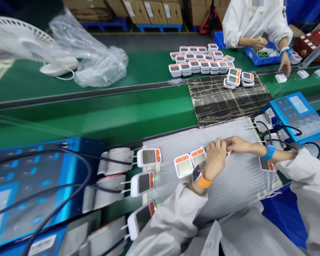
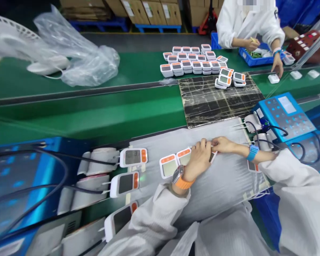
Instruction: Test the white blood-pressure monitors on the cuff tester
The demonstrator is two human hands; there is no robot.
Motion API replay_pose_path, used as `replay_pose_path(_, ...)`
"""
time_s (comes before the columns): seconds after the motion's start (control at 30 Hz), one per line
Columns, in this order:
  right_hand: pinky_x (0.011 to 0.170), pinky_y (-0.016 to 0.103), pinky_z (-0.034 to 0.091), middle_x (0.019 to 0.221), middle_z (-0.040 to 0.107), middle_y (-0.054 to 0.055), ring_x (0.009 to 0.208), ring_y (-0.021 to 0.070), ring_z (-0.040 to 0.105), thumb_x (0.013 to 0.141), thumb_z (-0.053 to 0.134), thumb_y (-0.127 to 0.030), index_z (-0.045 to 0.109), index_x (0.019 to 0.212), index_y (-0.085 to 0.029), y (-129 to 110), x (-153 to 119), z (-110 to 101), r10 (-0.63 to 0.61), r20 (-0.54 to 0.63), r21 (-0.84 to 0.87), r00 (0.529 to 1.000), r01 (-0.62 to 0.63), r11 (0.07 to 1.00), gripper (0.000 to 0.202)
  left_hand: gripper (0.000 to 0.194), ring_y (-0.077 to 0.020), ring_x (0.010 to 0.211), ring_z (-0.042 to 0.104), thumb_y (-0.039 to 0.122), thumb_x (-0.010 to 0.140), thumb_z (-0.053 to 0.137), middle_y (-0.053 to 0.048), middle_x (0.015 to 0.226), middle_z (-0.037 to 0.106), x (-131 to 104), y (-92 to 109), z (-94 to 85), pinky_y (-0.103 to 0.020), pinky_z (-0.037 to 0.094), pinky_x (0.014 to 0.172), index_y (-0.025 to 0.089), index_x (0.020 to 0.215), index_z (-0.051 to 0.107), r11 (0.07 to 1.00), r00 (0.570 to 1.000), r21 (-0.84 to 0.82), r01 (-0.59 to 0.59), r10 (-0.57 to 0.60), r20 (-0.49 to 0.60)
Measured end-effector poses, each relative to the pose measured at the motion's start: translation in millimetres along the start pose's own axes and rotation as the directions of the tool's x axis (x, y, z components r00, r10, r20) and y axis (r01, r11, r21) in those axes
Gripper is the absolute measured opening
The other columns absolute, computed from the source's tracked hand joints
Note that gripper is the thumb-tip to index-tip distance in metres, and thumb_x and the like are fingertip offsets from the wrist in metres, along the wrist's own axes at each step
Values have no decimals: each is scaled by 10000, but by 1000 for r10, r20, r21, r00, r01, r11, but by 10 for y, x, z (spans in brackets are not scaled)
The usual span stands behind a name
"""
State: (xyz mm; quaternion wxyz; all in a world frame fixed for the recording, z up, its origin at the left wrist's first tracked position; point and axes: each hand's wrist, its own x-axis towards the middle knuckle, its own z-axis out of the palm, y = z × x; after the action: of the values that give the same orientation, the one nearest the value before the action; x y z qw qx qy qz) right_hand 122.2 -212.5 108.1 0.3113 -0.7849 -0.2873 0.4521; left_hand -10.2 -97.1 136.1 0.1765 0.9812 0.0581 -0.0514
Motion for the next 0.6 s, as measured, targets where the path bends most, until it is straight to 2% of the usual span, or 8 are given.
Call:
replay_pose_path(0.1,559,257,537,730,687,2,637,168,655,753,682,-268,615,772,-185,-25,-151,-68,106,-69,195,992,-91,977,108,609,-321,1081,593,259,728,863,-107,1201,534,35,35,73,-438,504,887,196,1198,481,990,994,-134,41,-54,-91)
replay_pose_path(0.2,632,308,574,873,723,57,710,194,683,880,635,-416,660,901,-182,-26,-320,-387,3,-145,90,989,11,996,236,626,-311,1161,587,168,746,825,-110,1201,562,248,99,224,-481,495,990,202,1250,455,915,967,-404,5,-107,-230)
replay_pose_path(0.23,691,340,584,930,727,81,763,215,691,898,630,-436,674,948,-179,4,-365,-537,-67,-219,-39,973,60,997,265,677,-300,1197,582,123,726,820,-116,1235,566,358,132,295,-486,484,1030,208,1276,436,849,956,-526,-46,-116,-271)
replay_pose_path(0.3,872,428,565,1068,720,138,949,283,688,867,695,-370,690,1018,-162,117,-420,-838,-231,-365,-365,902,90,927,257,779,-270,1250,580,72,677,824,-128,1322,558,615,220,462,-465,477,1073,219,1309,395,636,939,-754,-163,-135,-317)
replay_pose_path(0.37,1069,516,448,1178,701,169,1169,342,617,800,738,-200,704,1043,-147,281,-425,-1065,-368,-385,-623,846,56,781,251,814,-237,1272,586,47,662,813,-140,1386,539,871,322,643,-422,493,1069,226,1313,360,410,936,-883,-231,-154,-316)
replay_pose_path(0.4,1141,544,367,1188,705,162,1236,344,581,792,712,-127,715,1029,-149,368,-409,-1135,-401,-347,-694,848,56,718,238,813,-224,1282,585,33,666,799,-147,1408,526,982,367,729,-401,499,1062,228,1312,343,334,938,-911,-240,-163,-307)
replay_pose_path(0.5,1236,531,207,1079,754,108,1195,273,623,874,570,-61,740,935,-173,588,-317,-1198,-414,-247,-747,876,100,657,213,817,-206,1299,574,12,677,772,-163,1449,484,1194,436,934,-382,504,1051,242,1309,308,247,945,-946,-211,-195,-262)
replay_pose_path(0.6,1254,506,192,1038,769,91,1043,237,693,945,547,-142,751,916,-179,698,-221,-1169,-418,-257,-717,871,118,687,210,814,-218,1256,597,37,637,814,-145,1416,510,1244,402,1044,-395,514,1031,251,1268,346,129,954,-969,-210,-187,-232)
